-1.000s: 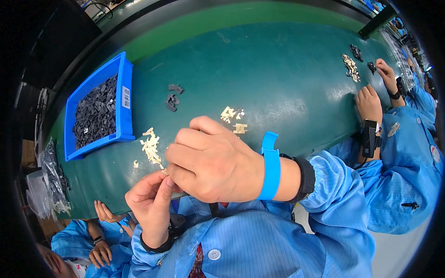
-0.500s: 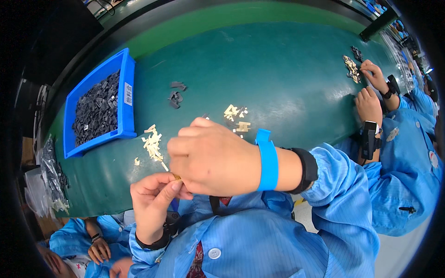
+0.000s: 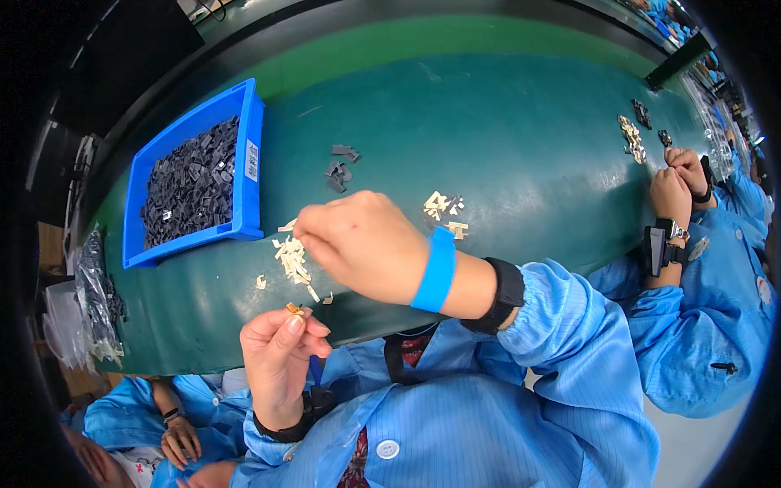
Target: Assemble small plastic and rubber components at an industrial workbench.
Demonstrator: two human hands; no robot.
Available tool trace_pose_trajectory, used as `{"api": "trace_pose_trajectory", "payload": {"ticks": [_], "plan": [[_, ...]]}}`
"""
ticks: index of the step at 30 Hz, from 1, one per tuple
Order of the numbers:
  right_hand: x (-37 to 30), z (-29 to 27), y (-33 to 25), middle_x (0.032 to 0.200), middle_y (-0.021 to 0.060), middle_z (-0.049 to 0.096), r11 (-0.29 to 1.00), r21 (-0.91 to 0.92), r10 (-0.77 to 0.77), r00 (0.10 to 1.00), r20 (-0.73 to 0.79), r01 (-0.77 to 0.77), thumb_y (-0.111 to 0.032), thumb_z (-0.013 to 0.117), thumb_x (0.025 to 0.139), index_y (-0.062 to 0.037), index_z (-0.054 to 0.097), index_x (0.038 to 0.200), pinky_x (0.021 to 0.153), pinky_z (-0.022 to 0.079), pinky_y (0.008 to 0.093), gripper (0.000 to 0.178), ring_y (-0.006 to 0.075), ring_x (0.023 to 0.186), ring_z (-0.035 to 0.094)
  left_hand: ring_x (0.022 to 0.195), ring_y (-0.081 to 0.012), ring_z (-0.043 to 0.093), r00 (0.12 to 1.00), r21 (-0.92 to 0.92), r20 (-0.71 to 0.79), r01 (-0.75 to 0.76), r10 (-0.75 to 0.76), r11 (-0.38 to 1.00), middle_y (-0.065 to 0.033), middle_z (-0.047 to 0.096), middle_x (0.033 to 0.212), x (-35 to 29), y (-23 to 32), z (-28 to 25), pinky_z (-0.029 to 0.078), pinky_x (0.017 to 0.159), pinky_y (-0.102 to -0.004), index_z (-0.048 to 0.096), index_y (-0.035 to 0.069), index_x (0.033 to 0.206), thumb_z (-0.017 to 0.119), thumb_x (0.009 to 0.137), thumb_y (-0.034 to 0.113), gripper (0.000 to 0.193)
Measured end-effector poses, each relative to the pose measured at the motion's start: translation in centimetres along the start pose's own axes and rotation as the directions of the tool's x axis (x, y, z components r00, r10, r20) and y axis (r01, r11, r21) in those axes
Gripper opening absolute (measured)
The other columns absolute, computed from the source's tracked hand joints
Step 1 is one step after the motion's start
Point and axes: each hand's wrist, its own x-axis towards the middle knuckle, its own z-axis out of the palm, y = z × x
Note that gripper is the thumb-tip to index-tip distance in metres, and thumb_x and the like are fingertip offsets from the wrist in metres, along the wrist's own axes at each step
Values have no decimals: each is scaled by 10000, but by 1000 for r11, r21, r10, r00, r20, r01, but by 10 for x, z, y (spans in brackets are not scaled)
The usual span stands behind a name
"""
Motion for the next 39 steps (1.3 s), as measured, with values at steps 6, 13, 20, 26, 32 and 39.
{"api": "trace_pose_trajectory", "payload": {"ticks": [6,13,20,26,32,39], "plan": [[-12,2,-26,812,125,599,949,291,106,991,77,-124,-68,578,783,18,606,847,673,443,307,111,217,767,572,655,-186,626,994,-124,-87,59,-70,991,-166,630,813,-5,0,-4,525,602,-274,584,-61,932,537,856,115,198],[-38,9,-35,862,91,528,873,437,245,970,-8,-217,2,594,759,43,593,867,648,399,209,116,128,751,496,651,-128,614,995,-242,91,-27,50,970,-84,619,792,6,-17,16,512,591,-227,590,-25,962,542,866,163,216],[-48,11,-37,860,92,521,893,428,210,971,-118,-141,-10,591,768,39,597,850,637,395,209,96,125,750,490,644,-127,613,989,-228,139,-23,56,973,-80,623,787,3,-17,19,505,572,-218,591,-31,960,537,869,161,219],[-34,9,-40,788,105,565,966,257,18,988,-154,22,5,635,712,2,614,825,630,443,287,115,206,722,550,728,-148,622,976,52,-71,-201,205,978,-112,626,881,-9,-8,16,518,641,-241,572,-60,1029,580,814,17,228],[-34,-5,-36,763,91,566,968,226,-86,989,-117,111,-19,634,721,-7,610,802,594,411,296,85,212,678,535,807,-167,602,867,299,53,-487,496,820,-171,571,1002,-2,2,16,497,705,-228,604,-76,952,615,760,-36,196],[-45,-1,-32,762,83,563,964,237,-87,985,-147,121,-35,636,721,-19,614,807,588,412,299,90,215,675,535,774,-187,599,876,269,7,-467,483,842,-160,569,955,-7,-8,22,512,694,-258,605,-64,896,605,767,-33,133]]}}
